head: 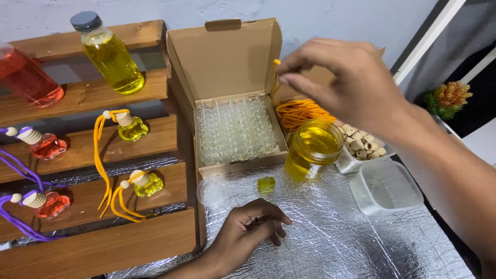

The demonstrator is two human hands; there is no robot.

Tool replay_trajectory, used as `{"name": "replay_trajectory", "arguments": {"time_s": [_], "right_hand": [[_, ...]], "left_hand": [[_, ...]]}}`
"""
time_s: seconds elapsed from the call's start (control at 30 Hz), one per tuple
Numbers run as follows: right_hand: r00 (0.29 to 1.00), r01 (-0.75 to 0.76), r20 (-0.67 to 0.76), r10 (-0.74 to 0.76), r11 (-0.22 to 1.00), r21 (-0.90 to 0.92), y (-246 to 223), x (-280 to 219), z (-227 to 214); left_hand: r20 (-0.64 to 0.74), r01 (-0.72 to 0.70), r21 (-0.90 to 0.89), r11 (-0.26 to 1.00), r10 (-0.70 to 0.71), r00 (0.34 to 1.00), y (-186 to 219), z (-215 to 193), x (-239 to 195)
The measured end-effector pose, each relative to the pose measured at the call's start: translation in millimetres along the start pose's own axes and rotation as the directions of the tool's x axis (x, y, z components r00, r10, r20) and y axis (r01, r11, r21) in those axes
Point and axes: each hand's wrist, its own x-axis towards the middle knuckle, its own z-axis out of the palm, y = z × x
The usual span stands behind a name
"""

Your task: Assembling a car air freshener by threading a cord through a wooden cap and attaching it to a small perfume bottle.

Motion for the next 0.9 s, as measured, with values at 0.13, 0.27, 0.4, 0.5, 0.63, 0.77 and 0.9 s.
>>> {"name": "replay_trajectory", "arguments": {"time_s": [0.13,0.27,0.4,0.5,0.63,0.77,0.9], "right_hand": [[0.998,-0.059,0.031,0.06,0.998,-0.01,-55.4,-25.0,-13.6],[0.942,-0.287,0.271,0.198,0.895,0.342,-77.7,-70.4,-12.5],[0.854,-0.324,0.5,0.142,0.898,0.299,-72.1,-117.0,21.4],[0.518,-0.404,0.807,0.284,0.913,-0.062,-59.7,-144.9,53.0],[0.518,-0.288,0.81,0.275,0.948,-0.137,-58.1,-162.0,87.4],[0.583,-0.654,0.642,0.498,0.756,0.008,-62.1,-170.2,103.0],[0.36,-0.93,0.571,0.738,0.234,0.285,-76.5,-166.1,115.2]], "left_hand": [[0.06,-0.165,0.036,0.986,0.162,0.985,5.9,-0.5,-2.4],[-0.044,-0.121,-0.028,0.992,0.12,0.992,3.0,-2.3,-2.3],[-0.238,0.171,0.061,0.983,-0.152,0.959,2.4,-3.1,-1.1],[-0.094,-0.056,0.079,0.995,0.064,0.994,-4.8,-2.0,1.5],[-0.155,0.081,0.15,0.985,-0.058,0.986,-13.8,-1.6,3.1],[-0.08,-0.083,0.341,0.936,0.117,0.99,-17.2,-1.9,2.2],[0.018,-0.193,0.552,0.811,0.22,0.975,-7.3,1.9,1.7]]}}
